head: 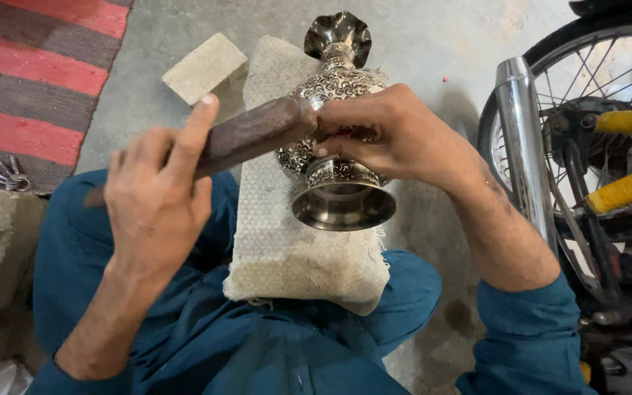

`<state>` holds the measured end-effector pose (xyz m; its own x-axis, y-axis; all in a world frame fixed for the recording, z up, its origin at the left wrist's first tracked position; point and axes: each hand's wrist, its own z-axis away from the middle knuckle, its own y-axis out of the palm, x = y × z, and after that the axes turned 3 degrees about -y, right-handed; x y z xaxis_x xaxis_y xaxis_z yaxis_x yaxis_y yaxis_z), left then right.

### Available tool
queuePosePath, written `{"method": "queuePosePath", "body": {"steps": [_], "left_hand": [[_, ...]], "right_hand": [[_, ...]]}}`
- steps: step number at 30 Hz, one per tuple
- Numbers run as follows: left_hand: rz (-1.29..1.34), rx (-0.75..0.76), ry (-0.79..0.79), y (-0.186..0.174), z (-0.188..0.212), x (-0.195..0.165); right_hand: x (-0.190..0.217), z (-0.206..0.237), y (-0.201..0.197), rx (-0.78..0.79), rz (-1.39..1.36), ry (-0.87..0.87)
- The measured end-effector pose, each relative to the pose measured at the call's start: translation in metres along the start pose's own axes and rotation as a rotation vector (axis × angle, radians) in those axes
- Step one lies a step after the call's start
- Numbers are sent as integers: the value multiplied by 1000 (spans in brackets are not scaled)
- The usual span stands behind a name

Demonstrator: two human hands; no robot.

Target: The person sits on the floor with an ornate metal vase resting on a cloth cushion and hammers a small punch against the vase's surface with a wooden mallet, repositioning the punch and rotating the vase to work different areas of the engraved pattern.

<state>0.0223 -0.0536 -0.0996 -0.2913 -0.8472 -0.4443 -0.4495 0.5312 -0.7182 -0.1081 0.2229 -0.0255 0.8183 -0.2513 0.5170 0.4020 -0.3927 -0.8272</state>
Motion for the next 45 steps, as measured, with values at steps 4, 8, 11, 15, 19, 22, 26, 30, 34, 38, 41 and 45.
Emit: {"method": "queuePosePath", "body": {"steps": [4,8,11,15,19,22,26,30,34,38,41,45], "left_hand": [[372,-19,-78,0,-3,-2],[47,49,-85,-3,-4,-2],[224,-49,-37,-3,-4,-1],[171,-54,-31,0,-6,2],[18,49,27,1,-9,4],[48,-89,15,-1,-11,5],[82,0,40,-3,-9,7],[269,-56,-51,2,-3,11],[559,-61,-182,14,6,13],[568,-65,-185,20,10,12],[555,-58,-203,18,7,8],[211,-72,3,11,-3,4]], "right_hand": [[4,1,-1,1,3,35],[5,0,-2,-16,-6,-10],[5,-1,-3,-51,-25,-34],[3,-4,-1,26,15,85],[4,-1,-1,-11,-9,53],[6,-2,-2,-53,-23,-49],[12,-2,-3,-24,-24,41],[14,-1,-4,-49,-11,56],[10,0,-3,-51,-7,7],[4,2,-1,-69,22,-21],[1,4,1,-74,49,-43],[0,4,1,-20,3,16]]}}
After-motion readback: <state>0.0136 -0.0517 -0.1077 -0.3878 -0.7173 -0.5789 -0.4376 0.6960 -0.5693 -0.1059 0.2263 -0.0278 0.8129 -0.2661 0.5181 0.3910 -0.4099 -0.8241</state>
